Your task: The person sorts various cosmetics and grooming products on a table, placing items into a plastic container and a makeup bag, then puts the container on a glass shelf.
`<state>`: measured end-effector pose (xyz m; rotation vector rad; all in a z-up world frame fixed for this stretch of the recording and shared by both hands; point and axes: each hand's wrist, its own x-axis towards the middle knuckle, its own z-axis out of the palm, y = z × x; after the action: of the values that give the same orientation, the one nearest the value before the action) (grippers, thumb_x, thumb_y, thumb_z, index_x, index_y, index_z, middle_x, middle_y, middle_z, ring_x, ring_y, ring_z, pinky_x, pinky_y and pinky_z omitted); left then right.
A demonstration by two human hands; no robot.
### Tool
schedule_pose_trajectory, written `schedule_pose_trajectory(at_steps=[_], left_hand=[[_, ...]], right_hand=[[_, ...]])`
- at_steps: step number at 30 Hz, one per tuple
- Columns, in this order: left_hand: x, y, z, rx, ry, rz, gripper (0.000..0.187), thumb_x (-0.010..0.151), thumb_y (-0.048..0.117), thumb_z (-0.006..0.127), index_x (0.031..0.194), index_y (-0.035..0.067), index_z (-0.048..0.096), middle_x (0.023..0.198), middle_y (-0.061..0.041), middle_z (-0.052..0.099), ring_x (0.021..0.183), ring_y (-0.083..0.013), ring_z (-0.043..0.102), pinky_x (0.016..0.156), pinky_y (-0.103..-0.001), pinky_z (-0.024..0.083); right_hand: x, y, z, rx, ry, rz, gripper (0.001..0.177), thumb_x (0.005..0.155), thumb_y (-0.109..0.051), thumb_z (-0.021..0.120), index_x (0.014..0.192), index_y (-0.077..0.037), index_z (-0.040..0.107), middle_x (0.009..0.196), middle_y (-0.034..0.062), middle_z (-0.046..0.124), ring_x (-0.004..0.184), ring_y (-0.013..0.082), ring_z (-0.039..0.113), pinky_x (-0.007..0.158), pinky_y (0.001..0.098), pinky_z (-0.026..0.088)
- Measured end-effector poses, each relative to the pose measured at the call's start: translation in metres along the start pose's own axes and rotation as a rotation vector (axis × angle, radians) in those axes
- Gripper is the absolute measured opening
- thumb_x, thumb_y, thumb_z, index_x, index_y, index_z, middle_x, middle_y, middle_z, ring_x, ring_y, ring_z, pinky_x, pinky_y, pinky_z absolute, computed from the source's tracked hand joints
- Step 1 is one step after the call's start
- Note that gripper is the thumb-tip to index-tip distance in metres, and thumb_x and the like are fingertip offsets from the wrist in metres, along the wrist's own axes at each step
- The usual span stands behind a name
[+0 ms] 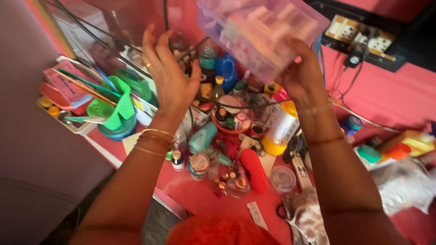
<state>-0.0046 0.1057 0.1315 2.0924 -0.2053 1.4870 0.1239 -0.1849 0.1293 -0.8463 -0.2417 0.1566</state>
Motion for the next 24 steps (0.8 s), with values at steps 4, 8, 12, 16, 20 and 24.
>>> schedule_pose_trajectory(at_steps=[4,8,12,16,20,24], left_hand=[[0.011,-0.032,0.029,0.146,0.040,-0.064,0.098,0.079,0.016,0.086,0.155,0.000,0.027,0.162,-0.026,0.020,0.146,-0.0511,0.025,0.124,-0.060,0.022],[0.014,-0.064,0.043,0.257,-0.026,-0.058,0.096,0.077,0.009,0.076,0.159,0.001,0.026,0.165,-0.027,0.017,0.149,-0.0503,0.024,0.125,-0.060,0.020],[0.005,-0.079,0.046,0.276,-0.022,0.003,0.093,0.080,0.010,0.072,0.160,0.001,0.025,0.166,-0.027,0.016,0.149,-0.0501,0.023,0.125,-0.062,0.020],[0.002,-0.079,0.053,0.278,-0.006,-0.012,0.093,0.080,0.012,0.072,0.159,0.001,0.025,0.167,-0.027,0.018,0.151,-0.0491,0.025,0.122,-0.065,0.019],[0.002,-0.077,0.054,0.269,-0.010,-0.037,0.092,0.081,0.013,0.073,0.160,0.003,0.027,0.166,-0.028,0.020,0.151,-0.0490,0.026,0.119,-0.067,0.019],[0.000,-0.077,0.054,0.283,0.000,-0.016,0.088,0.082,0.012,0.068,0.159,0.002,0.027,0.166,-0.029,0.021,0.151,-0.0499,0.026,0.120,-0.066,0.019]], right_hand=[[0.103,0.031,0.038,-0.101,-0.097,0.118,0.046,0.088,-0.029,0.076,0.126,-0.008,0.060,0.123,0.0151,0.066,0.112,0.0346,0.069,0.097,0.0569,0.060],[0.169,0.084,0.089,-0.285,0.003,0.300,0.050,0.075,-0.038,0.075,0.120,-0.020,0.063,0.122,0.0119,0.066,0.101,0.0312,0.069,0.083,0.0564,0.060],[0.234,0.145,0.108,-0.191,0.023,0.346,0.047,0.079,-0.037,0.078,0.118,-0.015,0.065,0.122,0.0146,0.065,0.097,0.0345,0.071,0.081,0.0616,0.063],[0.303,0.191,0.116,-0.289,-0.016,0.383,0.041,0.086,-0.045,0.072,0.117,-0.018,0.066,0.118,0.0142,0.064,0.089,0.0334,0.069,0.075,0.0611,0.063],[0.343,0.206,0.125,-0.512,-0.244,0.359,0.045,0.092,-0.052,0.060,0.124,-0.020,0.064,0.122,0.0086,0.063,0.087,0.0302,0.067,0.069,0.0606,0.063],[0.326,0.199,0.171,-0.631,-0.099,0.285,0.064,0.092,-0.039,0.069,0.141,-0.009,0.041,0.137,0.0172,0.054,0.098,0.0362,0.067,0.072,0.0577,0.064]])
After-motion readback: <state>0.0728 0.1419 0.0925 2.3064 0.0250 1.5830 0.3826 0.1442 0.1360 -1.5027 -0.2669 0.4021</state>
